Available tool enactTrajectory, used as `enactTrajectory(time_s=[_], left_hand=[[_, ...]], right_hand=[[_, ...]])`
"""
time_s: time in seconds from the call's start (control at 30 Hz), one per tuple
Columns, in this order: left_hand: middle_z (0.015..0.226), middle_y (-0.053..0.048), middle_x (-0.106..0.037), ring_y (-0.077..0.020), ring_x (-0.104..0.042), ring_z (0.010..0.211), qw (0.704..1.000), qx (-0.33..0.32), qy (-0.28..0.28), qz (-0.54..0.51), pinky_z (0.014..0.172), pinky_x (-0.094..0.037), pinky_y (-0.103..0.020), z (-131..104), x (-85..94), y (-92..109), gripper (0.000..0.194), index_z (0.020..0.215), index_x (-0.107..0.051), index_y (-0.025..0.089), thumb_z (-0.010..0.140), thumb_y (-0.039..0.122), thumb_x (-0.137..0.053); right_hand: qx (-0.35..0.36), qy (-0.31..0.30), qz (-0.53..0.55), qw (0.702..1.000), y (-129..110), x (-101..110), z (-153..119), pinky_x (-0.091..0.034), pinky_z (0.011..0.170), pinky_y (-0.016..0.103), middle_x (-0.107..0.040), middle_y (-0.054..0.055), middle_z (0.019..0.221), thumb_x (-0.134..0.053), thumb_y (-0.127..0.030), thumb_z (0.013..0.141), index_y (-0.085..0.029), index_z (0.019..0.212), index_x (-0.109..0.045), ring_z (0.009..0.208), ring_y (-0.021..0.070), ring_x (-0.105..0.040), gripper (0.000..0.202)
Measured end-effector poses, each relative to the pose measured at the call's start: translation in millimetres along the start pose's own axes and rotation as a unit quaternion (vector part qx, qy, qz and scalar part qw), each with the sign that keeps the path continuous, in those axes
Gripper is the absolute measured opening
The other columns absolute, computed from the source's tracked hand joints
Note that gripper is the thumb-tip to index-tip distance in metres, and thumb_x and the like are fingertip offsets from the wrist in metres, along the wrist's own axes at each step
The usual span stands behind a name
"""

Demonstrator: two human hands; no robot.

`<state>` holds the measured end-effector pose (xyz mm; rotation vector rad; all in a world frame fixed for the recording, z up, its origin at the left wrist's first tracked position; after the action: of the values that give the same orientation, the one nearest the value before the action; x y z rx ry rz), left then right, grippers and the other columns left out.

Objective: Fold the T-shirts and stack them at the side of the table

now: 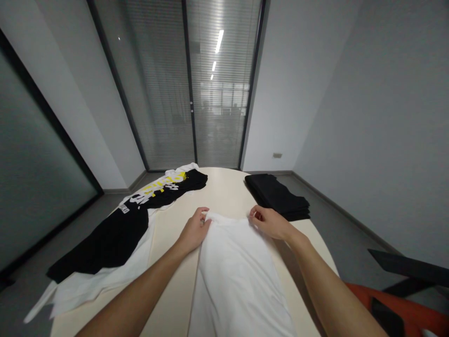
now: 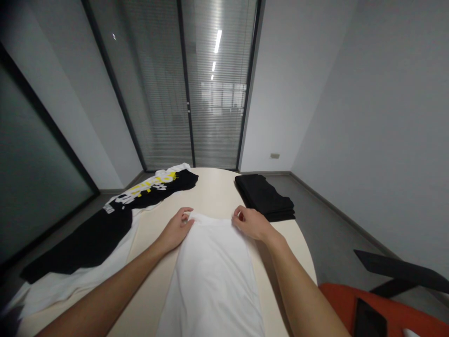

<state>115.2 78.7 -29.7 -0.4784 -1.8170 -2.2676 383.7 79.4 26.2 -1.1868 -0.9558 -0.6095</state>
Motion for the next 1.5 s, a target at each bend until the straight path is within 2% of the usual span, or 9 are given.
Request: enactTrajectory(time_s=[0.17, 0.4, 0.53, 0.7, 1.0, 1.1, 1.23, 1.4, 1.5], left_hand=[[0.094, -0.001, -0.064, -0.0093, -0.052, 0.053, 0.999, -0.013, -0.002, 0.036, 0.053, -0.039, -0.022, -2, -1.9, 1, 0.04, 0.126, -0.05, 0.02, 0.086, 0.025, -0.055], [0.092, -0.003, -0.066, -0.0126, -0.059, 0.061, 1.0, -0.015, 0.005, 0.026, 0.057, -0.042, -0.023, 1, -2.4, -3, 0.037, 0.125, -0.051, 0.02, 0.089, 0.028, -0.055], [0.096, -0.005, -0.067, -0.0143, -0.062, 0.066, 0.997, -0.008, 0.049, 0.056, 0.063, -0.045, -0.025, 2, 4.2, 1, 0.035, 0.125, -0.051, 0.02, 0.09, 0.026, -0.054], [0.099, -0.005, -0.069, -0.0155, -0.062, 0.066, 0.983, 0.019, 0.052, 0.176, 0.065, -0.043, -0.026, -1, 7.8, 9, 0.041, 0.13, -0.049, 0.021, 0.09, 0.024, -0.058], [0.104, -0.002, -0.066, -0.0139, -0.062, 0.07, 0.975, 0.011, 0.057, 0.212, 0.065, -0.042, -0.025, -3, 10.6, 14, 0.041, 0.131, -0.051, 0.026, 0.09, 0.019, -0.053], [0.095, -0.001, -0.066, -0.015, -0.063, 0.071, 0.985, 0.015, 0.06, 0.163, 0.068, -0.045, -0.027, 0, 11.1, 9, 0.032, 0.124, -0.054, 0.025, 0.091, 0.026, -0.054], [0.082, 0.0, -0.061, -0.0154, -0.063, 0.071, 0.993, -0.019, 0.099, 0.06, 0.07, -0.048, -0.027, 9, 16.1, 6, 0.022, 0.111, -0.055, 0.021, 0.091, 0.028, -0.053], [0.106, -0.006, -0.061, -0.0131, -0.06, 0.065, 0.986, -0.029, 0.123, 0.106, 0.074, -0.052, -0.032, 8, 16.9, 6, 0.033, 0.12, -0.052, 0.019, 0.089, 0.028, -0.056], [0.127, -0.013, -0.055, -0.0208, -0.064, 0.097, 0.967, -0.088, 0.128, 0.202, 0.093, -0.05, -0.038, -2, 13.2, 22, 0.035, 0.124, -0.052, 0.019, 0.09, 0.025, -0.055]], right_hand=[[0.002, -0.017, -0.001, 1.0, -3, -1, -4, -0.035, 0.06, 0.027, -0.068, 0.005, 0.075, -0.055, -0.034, 0.088, -0.018, 0.077, -0.065, 0.065, 0.0157, -0.057, 0.021], [-0.011, 0.007, 0.093, 0.996, 8, -3, -1, -0.033, 0.055, 0.025, -0.061, 0.001, 0.069, -0.052, -0.054, 0.09, -0.019, 0.082, -0.061, 0.062, 0.0147, -0.053, 0.037], [-0.029, 0.087, 0.056, 0.994, 17, 8, 2, -0.033, 0.056, 0.026, -0.06, 0.0, 0.066, -0.055, -0.055, 0.088, -0.02, 0.085, -0.062, 0.061, 0.0153, -0.052, 0.035], [-0.068, 0.079, 0.053, 0.993, 26, 3, 1, -0.038, 0.06, 0.026, -0.069, 0.003, 0.077, -0.056, -0.049, 0.09, -0.021, 0.099, -0.063, 0.067, 0.0178, -0.061, 0.031], [-0.087, 0.056, 0.029, 0.994, 23, -4, 1, -0.041, 0.067, 0.027, -0.072, 0.007, 0.087, -0.056, -0.037, 0.09, -0.019, 0.106, -0.064, 0.075, 0.0193, -0.065, 0.025], [-0.079, 0.04, 0.052, 0.995, 26, -10, 3, -0.042, 0.07, 0.026, -0.072, 0.006, 0.088, -0.056, -0.026, 0.086, -0.018, 0.106, -0.064, 0.076, 0.0179, -0.064, 0.023], [-0.063, 0.099, 0.059, 0.991, 29, -4, 5, -0.044, 0.071, 0.026, -0.069, 0.005, 0.09, -0.054, -0.023, 0.085, -0.017, 0.112, -0.06, 0.075, 0.0165, -0.062, 0.029], [-0.061, 0.088, 0.023, 0.994, 24, -6, 3, -0.045, 0.078, 0.028, -0.071, 0.008, 0.095, -0.056, -0.025, 0.089, -0.015, 0.119, -0.06, 0.085, 0.0195, -0.065, 0.031], [-0.076, 0.058, 0.009, 0.995, 25, -11, 3, -0.045, 0.079, 0.028, -0.072, 0.008, 0.096, -0.058, -0.02, 0.088, -0.015, 0.124, -0.059, 0.087, 0.02, -0.067, 0.036]])
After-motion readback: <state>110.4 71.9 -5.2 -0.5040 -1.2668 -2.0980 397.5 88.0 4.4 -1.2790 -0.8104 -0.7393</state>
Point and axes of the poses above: each hand's wrist, its own z-axis towards the middle knuckle, its own x-axis out of the back of the hand, y = z × x, the point moved 6 cm from there along z, towards the middle knuckle
